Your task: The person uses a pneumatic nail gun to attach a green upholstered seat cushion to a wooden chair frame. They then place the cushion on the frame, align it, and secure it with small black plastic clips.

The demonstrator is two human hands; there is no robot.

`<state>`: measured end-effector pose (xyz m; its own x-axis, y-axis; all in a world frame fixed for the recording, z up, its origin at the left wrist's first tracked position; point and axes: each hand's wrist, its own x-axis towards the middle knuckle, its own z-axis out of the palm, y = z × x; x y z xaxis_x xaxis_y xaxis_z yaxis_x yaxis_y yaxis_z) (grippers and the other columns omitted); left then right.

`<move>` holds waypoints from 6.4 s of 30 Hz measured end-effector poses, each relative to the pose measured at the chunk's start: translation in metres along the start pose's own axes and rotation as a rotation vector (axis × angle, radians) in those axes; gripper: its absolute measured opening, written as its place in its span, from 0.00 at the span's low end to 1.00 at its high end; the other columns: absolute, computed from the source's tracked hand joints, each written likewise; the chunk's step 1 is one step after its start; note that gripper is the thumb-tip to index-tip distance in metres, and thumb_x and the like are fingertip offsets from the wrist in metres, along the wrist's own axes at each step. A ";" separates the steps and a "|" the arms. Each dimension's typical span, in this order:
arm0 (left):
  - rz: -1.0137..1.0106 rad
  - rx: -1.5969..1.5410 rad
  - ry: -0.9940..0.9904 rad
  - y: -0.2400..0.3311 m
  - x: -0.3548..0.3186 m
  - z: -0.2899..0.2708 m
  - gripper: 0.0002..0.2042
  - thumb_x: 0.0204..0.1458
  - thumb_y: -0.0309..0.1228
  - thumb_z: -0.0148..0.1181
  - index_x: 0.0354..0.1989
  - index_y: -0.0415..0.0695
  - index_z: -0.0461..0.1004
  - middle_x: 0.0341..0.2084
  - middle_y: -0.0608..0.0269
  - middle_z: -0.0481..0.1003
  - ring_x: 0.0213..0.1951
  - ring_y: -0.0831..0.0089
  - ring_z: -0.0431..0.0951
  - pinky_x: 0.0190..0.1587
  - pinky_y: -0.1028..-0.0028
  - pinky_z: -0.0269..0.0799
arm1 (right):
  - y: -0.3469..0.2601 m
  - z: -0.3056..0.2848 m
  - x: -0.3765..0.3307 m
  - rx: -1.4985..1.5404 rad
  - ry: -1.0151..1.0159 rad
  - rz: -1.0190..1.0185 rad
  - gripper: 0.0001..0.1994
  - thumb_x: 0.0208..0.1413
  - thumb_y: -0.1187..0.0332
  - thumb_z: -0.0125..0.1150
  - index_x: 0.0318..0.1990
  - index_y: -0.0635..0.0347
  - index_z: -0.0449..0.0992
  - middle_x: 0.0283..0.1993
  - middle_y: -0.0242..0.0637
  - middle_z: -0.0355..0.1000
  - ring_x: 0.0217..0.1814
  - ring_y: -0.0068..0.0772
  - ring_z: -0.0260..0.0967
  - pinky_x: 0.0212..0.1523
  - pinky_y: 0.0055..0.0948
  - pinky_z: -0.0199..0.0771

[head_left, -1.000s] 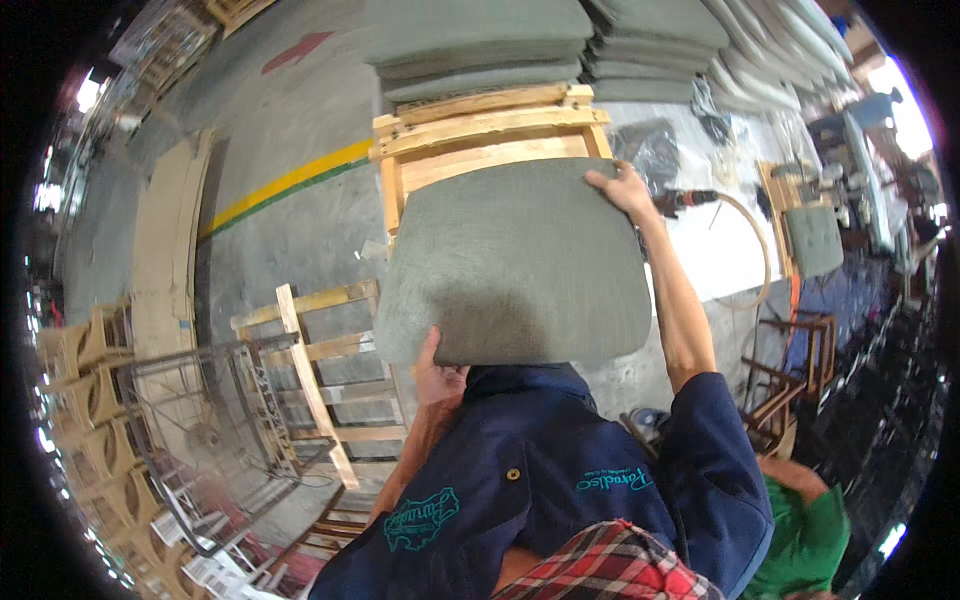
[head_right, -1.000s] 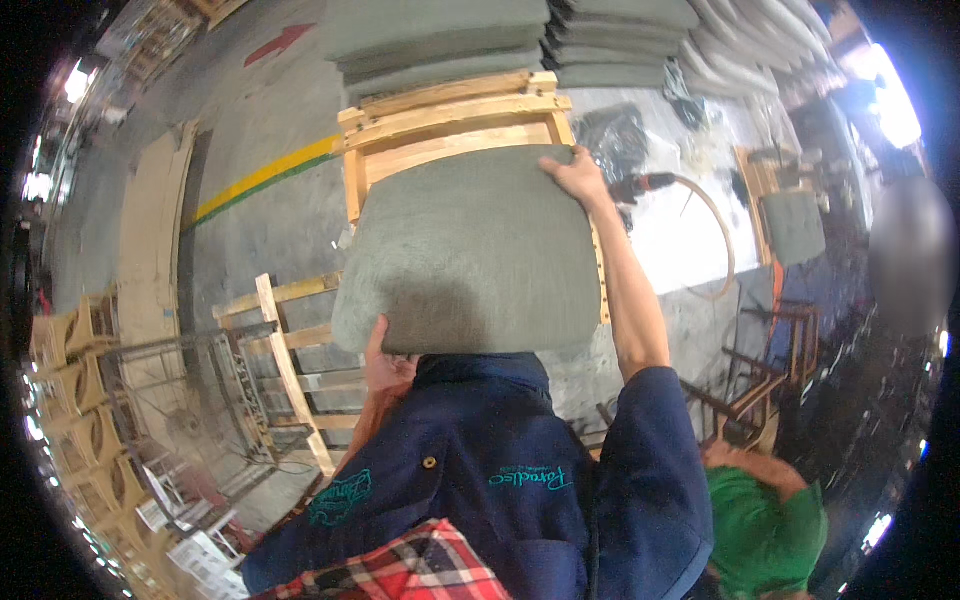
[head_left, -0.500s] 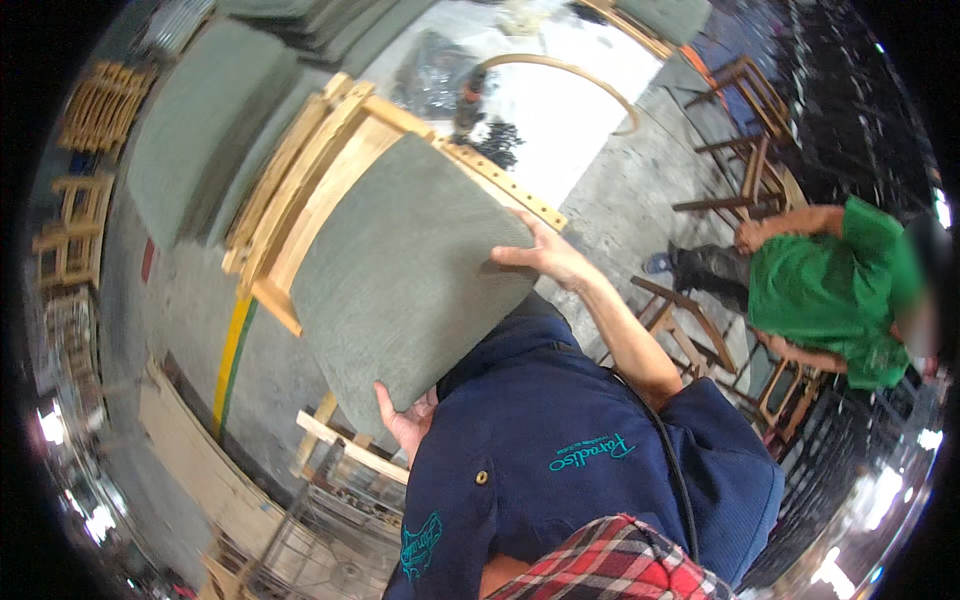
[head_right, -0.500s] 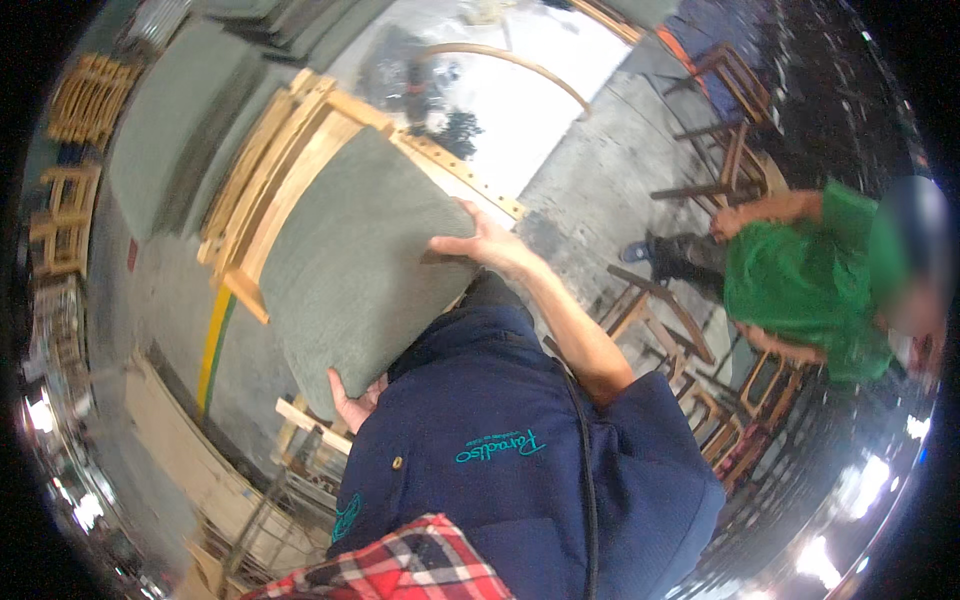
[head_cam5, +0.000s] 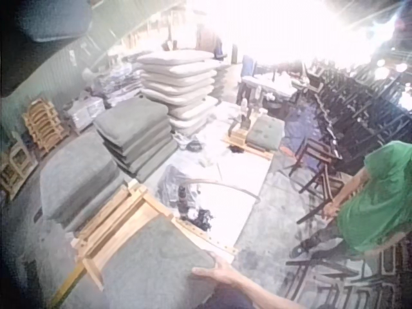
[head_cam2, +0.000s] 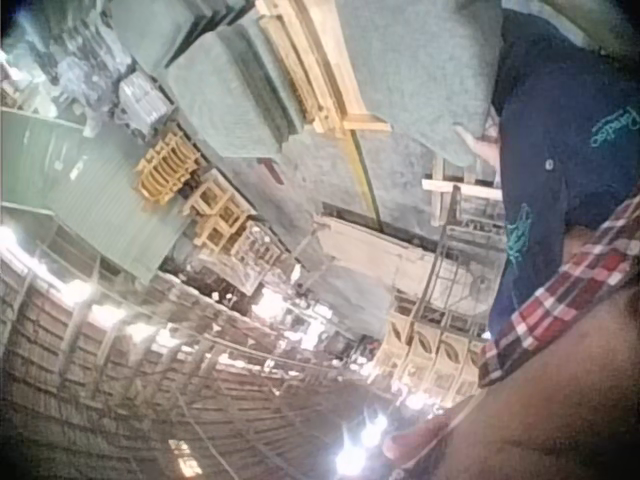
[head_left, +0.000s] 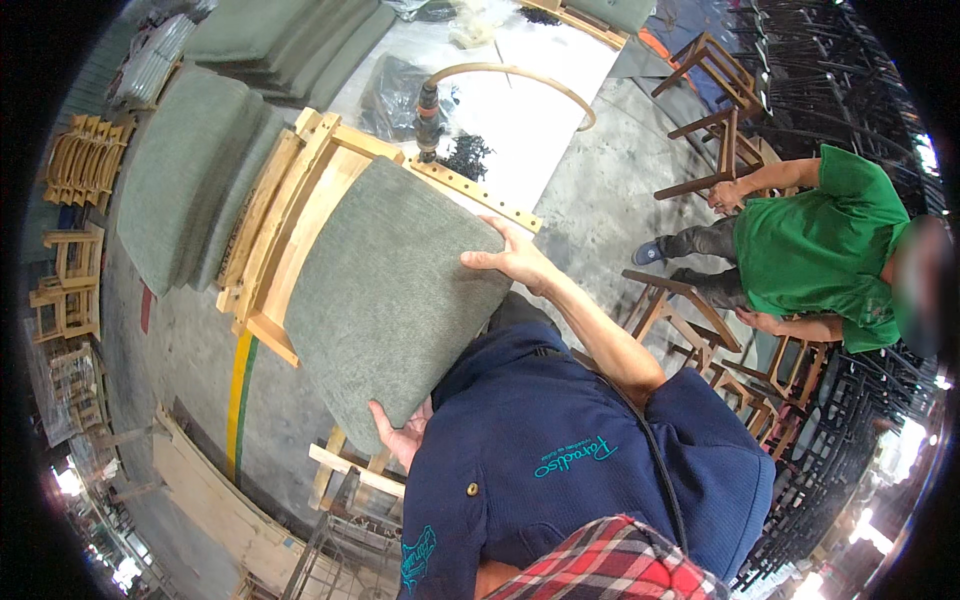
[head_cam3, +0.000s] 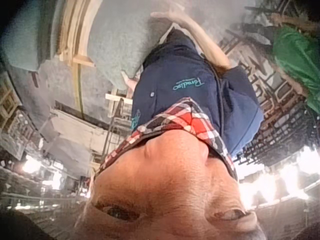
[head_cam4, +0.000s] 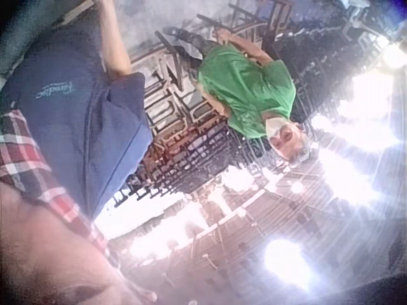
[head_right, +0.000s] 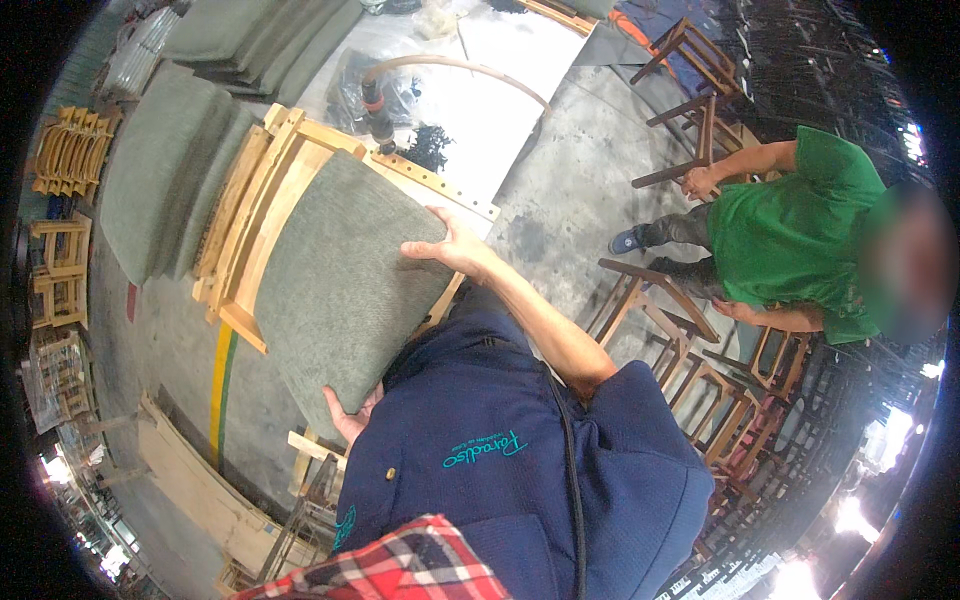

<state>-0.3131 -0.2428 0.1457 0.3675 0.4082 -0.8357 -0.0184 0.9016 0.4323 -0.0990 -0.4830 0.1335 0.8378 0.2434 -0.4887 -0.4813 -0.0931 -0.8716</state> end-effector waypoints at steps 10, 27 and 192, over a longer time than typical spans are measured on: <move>0.124 -0.102 -0.182 -0.003 0.008 -0.029 0.47 0.50 0.63 0.64 0.73 0.49 0.55 0.65 0.48 0.64 0.63 0.48 0.68 0.64 0.46 0.70 | -0.004 0.005 -0.008 -0.098 0.099 -0.055 0.50 0.46 0.54 0.80 0.73 0.66 0.58 0.74 0.54 0.58 0.77 0.45 0.52 0.75 0.42 0.53; 0.052 0.184 -0.115 -0.004 -0.003 -0.044 0.39 0.59 0.63 0.55 0.68 0.44 0.61 0.55 0.56 0.76 0.52 0.59 0.79 0.54 0.60 0.75 | -0.013 -0.009 0.023 0.231 0.100 -0.049 0.37 0.53 0.68 0.73 0.68 0.71 0.64 0.61 0.52 0.72 0.62 0.45 0.71 0.65 0.39 0.68; 0.765 0.433 0.390 -0.033 0.147 0.006 0.33 0.54 0.49 0.69 0.56 0.32 0.68 0.48 0.48 0.70 0.55 0.55 0.70 0.59 0.59 0.62 | -0.004 0.152 0.151 -1.443 -0.486 -1.098 0.43 0.55 0.29 0.55 0.71 0.47 0.66 0.76 0.49 0.55 0.80 0.52 0.48 0.77 0.58 0.44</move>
<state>-0.2529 -0.2137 0.0107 0.0619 0.9534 -0.2954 0.2493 0.2718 0.9295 -0.0097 -0.2994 0.0686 0.3207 0.9450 0.0645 0.9257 -0.2982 -0.2328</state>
